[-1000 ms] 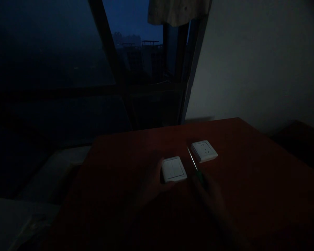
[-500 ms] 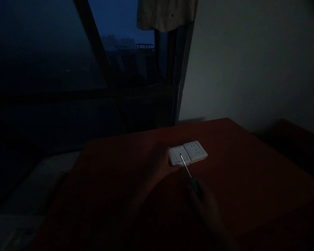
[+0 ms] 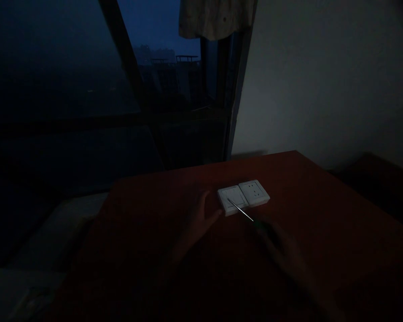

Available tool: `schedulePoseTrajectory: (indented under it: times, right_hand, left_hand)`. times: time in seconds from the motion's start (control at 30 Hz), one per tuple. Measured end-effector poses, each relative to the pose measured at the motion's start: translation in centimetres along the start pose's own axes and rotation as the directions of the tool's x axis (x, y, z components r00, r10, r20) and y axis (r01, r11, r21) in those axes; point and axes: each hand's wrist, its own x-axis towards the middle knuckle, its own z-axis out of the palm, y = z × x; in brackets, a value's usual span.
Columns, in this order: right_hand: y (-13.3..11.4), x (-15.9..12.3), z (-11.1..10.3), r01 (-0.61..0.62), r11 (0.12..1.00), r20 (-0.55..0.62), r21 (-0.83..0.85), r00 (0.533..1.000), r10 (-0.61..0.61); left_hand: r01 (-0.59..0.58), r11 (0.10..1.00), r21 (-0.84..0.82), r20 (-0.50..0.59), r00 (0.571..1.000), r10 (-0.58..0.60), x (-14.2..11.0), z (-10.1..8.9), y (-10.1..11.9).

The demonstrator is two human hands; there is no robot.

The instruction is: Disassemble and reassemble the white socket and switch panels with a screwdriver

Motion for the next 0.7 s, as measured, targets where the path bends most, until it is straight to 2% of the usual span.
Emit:
schedulePoseTrajectory:
  times: [0.1,0.2,0.33,0.5,0.7]
  right_hand:
    - [1.8,2.1,-2.4,0.283,0.945,0.111,-0.165,0.957,-0.268]
    - [3.2,4.0,-3.2,0.422,0.870,0.182,-0.255,0.905,-0.385]
    - [4.6,4.9,-2.3,0.457,0.831,0.187,-0.317,0.889,-0.418]
    - [6.1,4.8,-1.1,0.495,0.772,0.205,-0.400,0.869,-0.451]
    - [6.0,5.1,-0.6,0.460,0.793,0.170,-0.400,0.887,-0.429]
  left_hand:
    - [0.016,1.000,0.023,-0.009,1.000,-0.016,-2.1,-1.7,-0.8]
    - [0.004,0.999,0.044,-0.024,1.000,-0.003,-4.0,-2.2,-1.4]
    - [0.014,0.999,0.032,0.009,1.000,-0.014,-5.4,-1.5,-1.4]
    - [-0.024,0.997,0.074,0.031,0.999,0.021,-5.8,-0.8,-1.2]
    - [-0.038,0.992,0.119,0.049,0.998,0.032,-5.9,-0.7,-1.0]
